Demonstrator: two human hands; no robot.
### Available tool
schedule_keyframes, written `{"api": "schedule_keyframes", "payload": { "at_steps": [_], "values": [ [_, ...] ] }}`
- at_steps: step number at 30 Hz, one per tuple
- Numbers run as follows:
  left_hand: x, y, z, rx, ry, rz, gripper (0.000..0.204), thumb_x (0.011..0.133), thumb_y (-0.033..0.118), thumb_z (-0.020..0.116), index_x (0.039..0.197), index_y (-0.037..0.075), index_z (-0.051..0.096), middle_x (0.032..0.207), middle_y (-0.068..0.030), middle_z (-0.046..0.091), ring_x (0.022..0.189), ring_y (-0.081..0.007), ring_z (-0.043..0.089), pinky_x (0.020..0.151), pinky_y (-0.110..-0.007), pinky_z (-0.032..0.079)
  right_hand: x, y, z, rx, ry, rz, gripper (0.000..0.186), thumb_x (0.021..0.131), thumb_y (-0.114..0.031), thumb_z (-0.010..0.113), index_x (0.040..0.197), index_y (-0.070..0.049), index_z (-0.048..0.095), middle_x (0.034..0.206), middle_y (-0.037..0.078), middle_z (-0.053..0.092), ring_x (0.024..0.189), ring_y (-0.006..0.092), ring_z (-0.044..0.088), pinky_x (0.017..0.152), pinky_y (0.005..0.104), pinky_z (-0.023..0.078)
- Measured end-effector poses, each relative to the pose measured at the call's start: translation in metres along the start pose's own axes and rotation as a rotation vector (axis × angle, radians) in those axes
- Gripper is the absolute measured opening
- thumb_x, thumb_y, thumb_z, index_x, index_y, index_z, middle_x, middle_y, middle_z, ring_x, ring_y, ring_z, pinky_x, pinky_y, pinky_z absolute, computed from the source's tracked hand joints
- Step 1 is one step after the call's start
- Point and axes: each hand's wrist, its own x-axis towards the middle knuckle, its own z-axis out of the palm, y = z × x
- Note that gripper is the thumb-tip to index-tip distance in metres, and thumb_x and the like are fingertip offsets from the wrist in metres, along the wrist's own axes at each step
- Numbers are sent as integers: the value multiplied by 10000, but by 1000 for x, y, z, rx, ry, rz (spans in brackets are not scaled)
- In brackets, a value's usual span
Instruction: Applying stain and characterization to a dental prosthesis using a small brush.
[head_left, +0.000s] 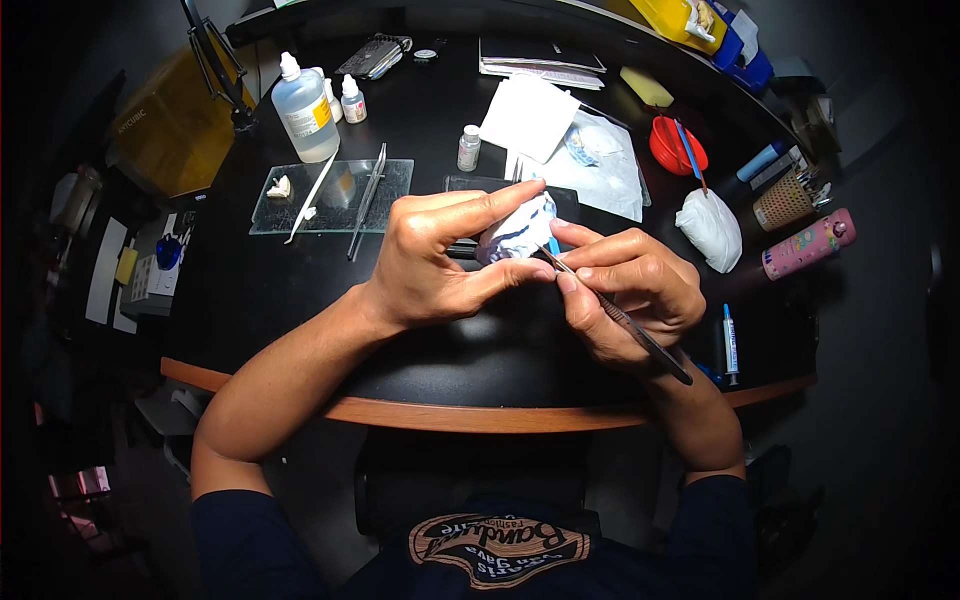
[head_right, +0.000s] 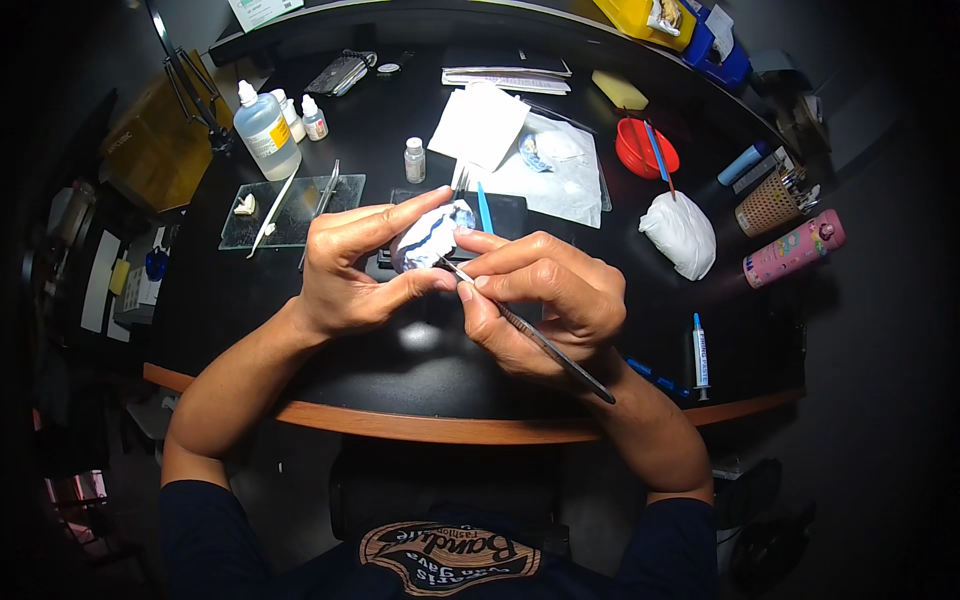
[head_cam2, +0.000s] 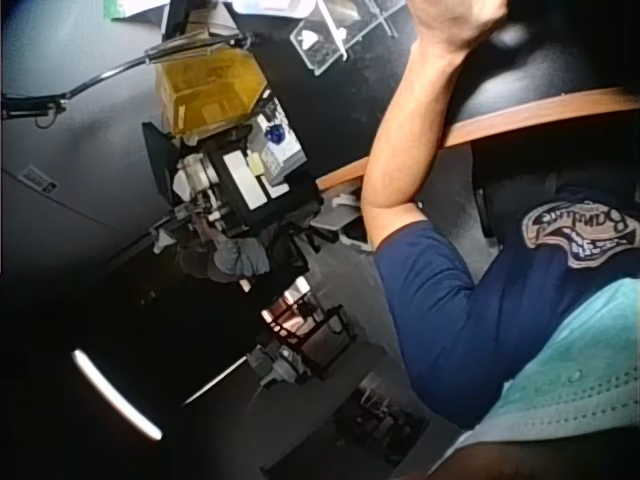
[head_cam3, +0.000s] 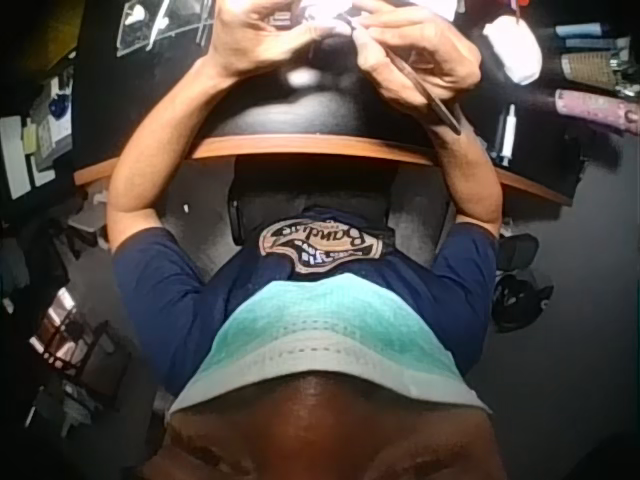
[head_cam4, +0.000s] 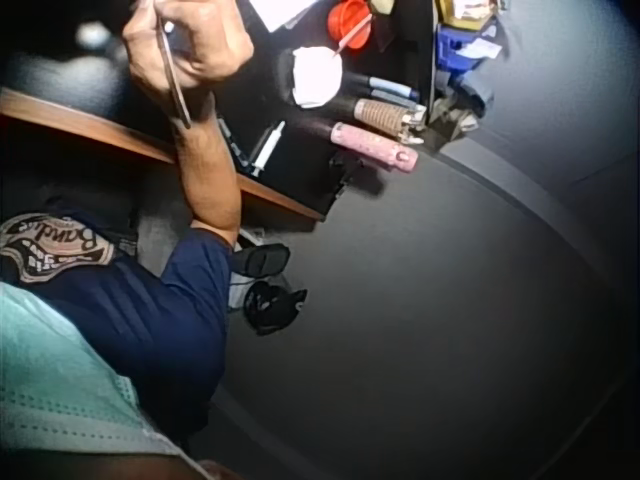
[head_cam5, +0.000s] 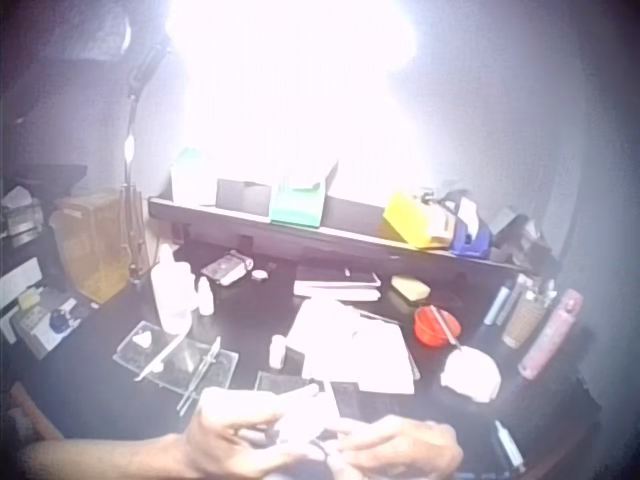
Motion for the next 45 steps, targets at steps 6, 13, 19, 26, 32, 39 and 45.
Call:
{"api": "schedule_keyframes", "payload": {
  "at_steps": [6,13,19,26,32,39,45],
  "values": [
    [-3,-3,-1,12,-24,-1,751,744,225,971,1390,-29,683,995,-148,800,749,-101,693,630,-235,505,0,-1,3,12,51,10,144,813,111,771,895,35,679,865,205,753,934,341,800,881,445,671],
    [-2,-3,0,29,-34,4,745,746,221,967,1391,-23,685,1006,-136,801,690,-97,617,600,-247,468,-2,1,0,16,25,9,143,806,111,766,878,37,667,857,201,745,899,325,799,870,441,673],
    [1,-3,1,17,-1,60,728,741,171,956,1391,-16,688,1004,-127,793,677,-116,585,594,-262,455,1,-1,1,1,48,10,147,789,121,754,874,37,670,850,197,742,867,306,796,871,440,674],
    [1,-4,0,36,-11,70,715,738,148,951,1384,-18,693,935,-100,771,664,-114,557,591,-269,445,2,0,0,-12,18,-2,142,771,131,746,845,37,670,836,195,738,833,280,792,884,455,673],
    [0,-5,1,33,-11,74,708,740,145,950,1381,-16,696,934,-98,770,665,-111,555,590,-268,444,1,0,-5,19,-17,10,145,776,148,722,856,44,662,849,206,725,824,269,779,922,490,659],
    [1,-5,0,44,-33,48,716,746,173,955,1386,-10,693,960,-104,781,662,-105,567,583,-262,448,2,0,-1,12,22,4,143,743,143,717,816,37,655,786,167,716,729,205,744,897,476,671],
    [-1,-3,0,39,-33,29,734,748,215,961,1392,-9,689,1014,-123,797,661,-104,588,587,-257,472,2,-1,-2,28,25,5,139,774,122,740,858,41,666,822,186,730,810,264,785,875,449,673]
  ]
}}
